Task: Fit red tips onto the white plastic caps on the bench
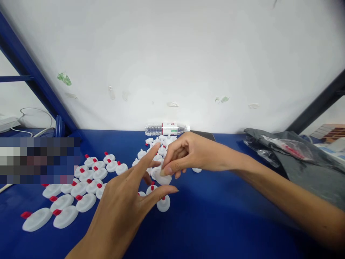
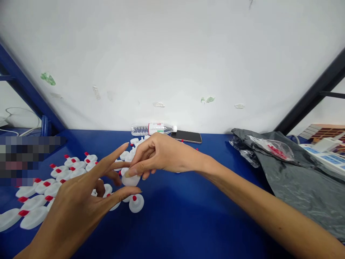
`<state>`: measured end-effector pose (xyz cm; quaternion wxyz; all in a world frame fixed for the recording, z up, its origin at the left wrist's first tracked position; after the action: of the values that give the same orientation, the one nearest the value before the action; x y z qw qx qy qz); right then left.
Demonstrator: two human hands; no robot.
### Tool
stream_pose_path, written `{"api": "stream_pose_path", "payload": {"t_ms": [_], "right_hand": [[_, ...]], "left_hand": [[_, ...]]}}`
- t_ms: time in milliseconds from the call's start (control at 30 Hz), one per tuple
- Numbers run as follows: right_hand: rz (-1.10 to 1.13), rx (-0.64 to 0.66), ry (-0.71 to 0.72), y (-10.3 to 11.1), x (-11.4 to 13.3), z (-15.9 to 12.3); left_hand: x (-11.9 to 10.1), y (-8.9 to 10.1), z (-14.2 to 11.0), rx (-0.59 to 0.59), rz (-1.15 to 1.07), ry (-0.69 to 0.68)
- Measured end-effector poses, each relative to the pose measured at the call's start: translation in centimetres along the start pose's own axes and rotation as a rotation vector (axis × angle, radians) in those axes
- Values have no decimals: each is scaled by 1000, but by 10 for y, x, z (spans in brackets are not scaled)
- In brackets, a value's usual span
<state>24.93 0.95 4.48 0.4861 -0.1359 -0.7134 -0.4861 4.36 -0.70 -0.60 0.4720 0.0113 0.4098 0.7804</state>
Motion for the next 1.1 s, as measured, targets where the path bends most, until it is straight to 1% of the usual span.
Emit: {"api": "stream_pose_path", "payload": {"t_ms": [67,167,233,300,367,433,500,567,633,667,733,800,867,933,1033,1100], "right_hand": [[-178,9,-51,4,-5,-2],[-534,20,-241,5,-18,-3],[-664,50,-322,2,-27,-3],[-716,64,-338,-2,-35,-1],[-760,44,-329,-4,-38,-1],[-838,15,-320,-3,-36,-1],[-910,-52,-324,-1,-30,-1],[-924,-159,-309,-1,-23,0],[-868,-248,-229,-7,-18,4],[-843,-268,-160,-12,-18,7],[-848,-266,-20,-26,-21,12],[-900,-237,51,-40,-28,16],[-918,-218,55,-47,-36,19],[-876,-226,26,-45,-39,20],[-787,-263,-20,-32,-33,19],[-647,-298,-45,-21,-24,15]], "left_hand": [[0,4,1,-26,-26,71],[-2,9,1,-74,-87,180],[-3,12,1,-89,-115,227],[-4,13,1,-101,-120,235],[-5,12,1,-97,-129,218],[-6,12,1,-96,-143,195],[-6,12,2,-103,-157,182],[-7,13,2,-110,-163,176],[-8,14,3,-112,-160,174],[-8,14,3,-107,-158,175],[-9,13,3,-100,-154,174],[-9,13,3,-93,-148,169],[-8,12,3,-96,-143,164],[-8,12,3,-99,-139,157],[-8,12,3,-100,-115,135],[-8,9,2,-81,-85,103]]}}
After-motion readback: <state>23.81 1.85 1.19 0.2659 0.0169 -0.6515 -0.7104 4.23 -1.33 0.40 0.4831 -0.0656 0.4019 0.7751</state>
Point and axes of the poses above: each hand's wrist, its own z-axis towards the middle knuckle, its own y-axis out of the back of the hand, x = y × z, the point moved 2 cm from there along z, towards the middle knuckle, and after that the axes turned 10 degrees about -z, right-handed, at the moved point
